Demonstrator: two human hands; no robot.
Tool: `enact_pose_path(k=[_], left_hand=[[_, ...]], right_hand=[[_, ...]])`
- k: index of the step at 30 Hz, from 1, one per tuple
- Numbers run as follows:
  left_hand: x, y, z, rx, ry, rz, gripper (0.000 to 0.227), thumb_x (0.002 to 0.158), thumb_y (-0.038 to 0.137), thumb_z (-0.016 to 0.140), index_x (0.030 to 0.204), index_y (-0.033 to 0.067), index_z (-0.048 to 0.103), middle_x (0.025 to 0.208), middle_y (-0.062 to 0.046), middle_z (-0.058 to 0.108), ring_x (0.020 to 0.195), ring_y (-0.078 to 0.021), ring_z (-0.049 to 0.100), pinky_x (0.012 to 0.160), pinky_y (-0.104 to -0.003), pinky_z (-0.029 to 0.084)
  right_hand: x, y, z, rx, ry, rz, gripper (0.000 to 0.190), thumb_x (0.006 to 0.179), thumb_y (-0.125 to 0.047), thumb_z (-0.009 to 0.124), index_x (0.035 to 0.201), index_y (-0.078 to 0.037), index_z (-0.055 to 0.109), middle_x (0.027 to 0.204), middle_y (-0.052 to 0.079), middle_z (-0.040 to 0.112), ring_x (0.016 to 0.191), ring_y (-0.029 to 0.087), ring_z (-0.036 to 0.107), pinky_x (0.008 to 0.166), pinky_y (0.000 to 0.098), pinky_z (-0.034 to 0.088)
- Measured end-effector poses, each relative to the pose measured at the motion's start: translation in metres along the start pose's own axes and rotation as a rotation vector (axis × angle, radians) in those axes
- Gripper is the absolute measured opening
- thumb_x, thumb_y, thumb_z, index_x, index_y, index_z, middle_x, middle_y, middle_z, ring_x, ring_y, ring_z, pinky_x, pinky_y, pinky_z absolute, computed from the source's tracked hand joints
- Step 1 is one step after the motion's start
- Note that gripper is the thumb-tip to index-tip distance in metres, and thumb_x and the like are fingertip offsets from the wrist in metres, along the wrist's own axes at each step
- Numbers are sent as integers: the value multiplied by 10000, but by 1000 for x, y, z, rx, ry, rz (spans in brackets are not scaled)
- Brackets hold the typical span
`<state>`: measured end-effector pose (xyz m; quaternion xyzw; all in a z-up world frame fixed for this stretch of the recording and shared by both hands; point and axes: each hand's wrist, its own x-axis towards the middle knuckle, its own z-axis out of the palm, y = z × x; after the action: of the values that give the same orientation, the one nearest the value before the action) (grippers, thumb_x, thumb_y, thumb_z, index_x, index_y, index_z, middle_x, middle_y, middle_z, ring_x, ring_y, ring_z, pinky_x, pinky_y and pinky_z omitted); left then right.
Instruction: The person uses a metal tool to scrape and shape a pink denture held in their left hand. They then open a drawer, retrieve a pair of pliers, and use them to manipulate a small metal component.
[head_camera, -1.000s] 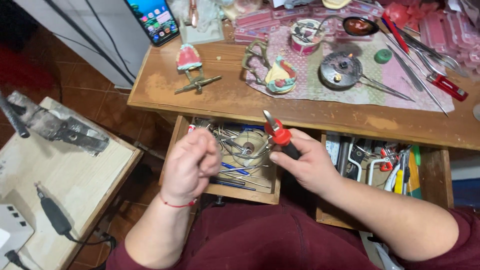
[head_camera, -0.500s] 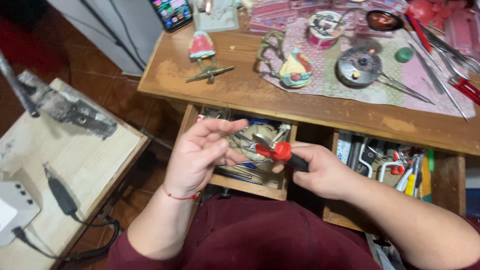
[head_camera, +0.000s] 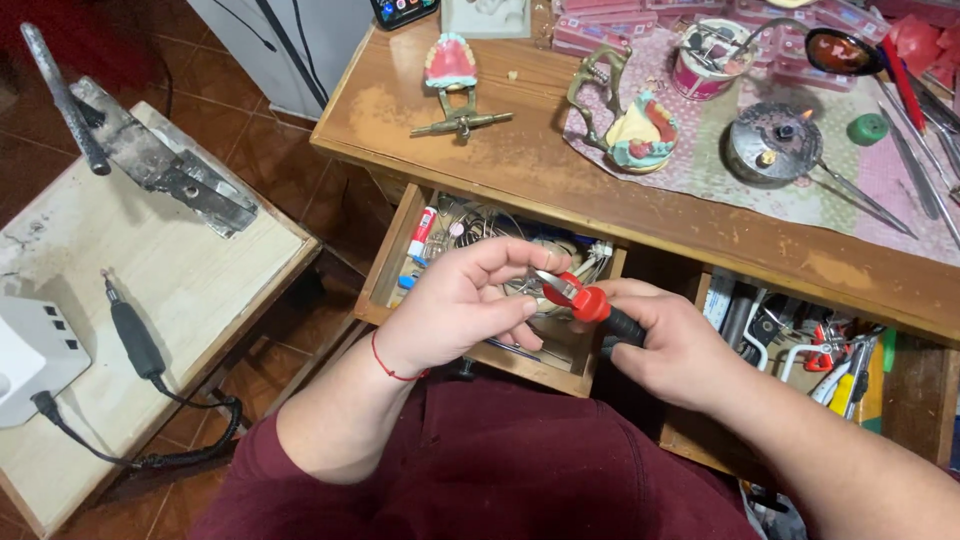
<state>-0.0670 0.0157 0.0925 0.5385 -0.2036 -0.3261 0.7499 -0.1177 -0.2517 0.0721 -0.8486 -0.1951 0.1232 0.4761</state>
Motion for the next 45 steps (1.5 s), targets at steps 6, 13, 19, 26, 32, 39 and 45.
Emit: enact_pose_path(k=[6,13,19,26,32,39,45], left_hand=[[3,-4,-2,63,51,-81,400,963,-11,566,1362,-4,542,1336,-127,678,792,-144,755,659,-248,614],[2,-4,-4,93,52,-99,410,960,2,577,1369,-6,557,1248,-119,720,763,-139,752,626,-234,588],[2,-1,-4,88,43,-111,426,949,1,580,1375,-5,558,1223,-96,716,758,-134,750,628,-234,587],[3,1,-4,104,40,-125,434,950,6,576,1383,-6,563,1167,-89,718,749,-130,746,626,-238,584],[4,3,-3,106,39,-128,433,942,-4,561,1375,-6,552,1170,-83,730,746,-131,749,624,-236,589],[2,-4,-6,116,16,-108,433,969,-8,569,1401,-21,553,1149,-133,722,760,-134,748,638,-237,588],[2,-14,-1,93,-50,23,291,967,-7,606,1255,-37,631,1302,-120,695,750,-82,700,685,-248,621]], right_hand=[[-2,-2,5,-68,80,36,352,672,51,605,973,-68,744,1070,63,731,1041,233,717,953,335,538],[-1,-7,6,-126,132,-4,322,670,52,635,960,-53,728,1024,70,714,996,252,710,898,340,554],[-2,-5,6,-126,130,-2,334,665,54,636,969,-50,730,1036,76,716,1009,257,711,911,346,550],[-1,-2,7,-114,137,-16,312,665,58,628,939,-47,732,1034,83,723,1018,263,711,929,354,543],[-2,3,8,-111,152,-34,250,682,53,625,885,-51,726,1015,86,726,995,263,718,910,356,553],[-1,-7,7,-248,134,147,301,733,12,685,1019,-52,617,968,125,688,937,298,698,842,394,558],[3,-18,0,-307,176,-182,702,614,57,654,1297,-11,507,1069,176,625,999,380,618,889,454,495]])
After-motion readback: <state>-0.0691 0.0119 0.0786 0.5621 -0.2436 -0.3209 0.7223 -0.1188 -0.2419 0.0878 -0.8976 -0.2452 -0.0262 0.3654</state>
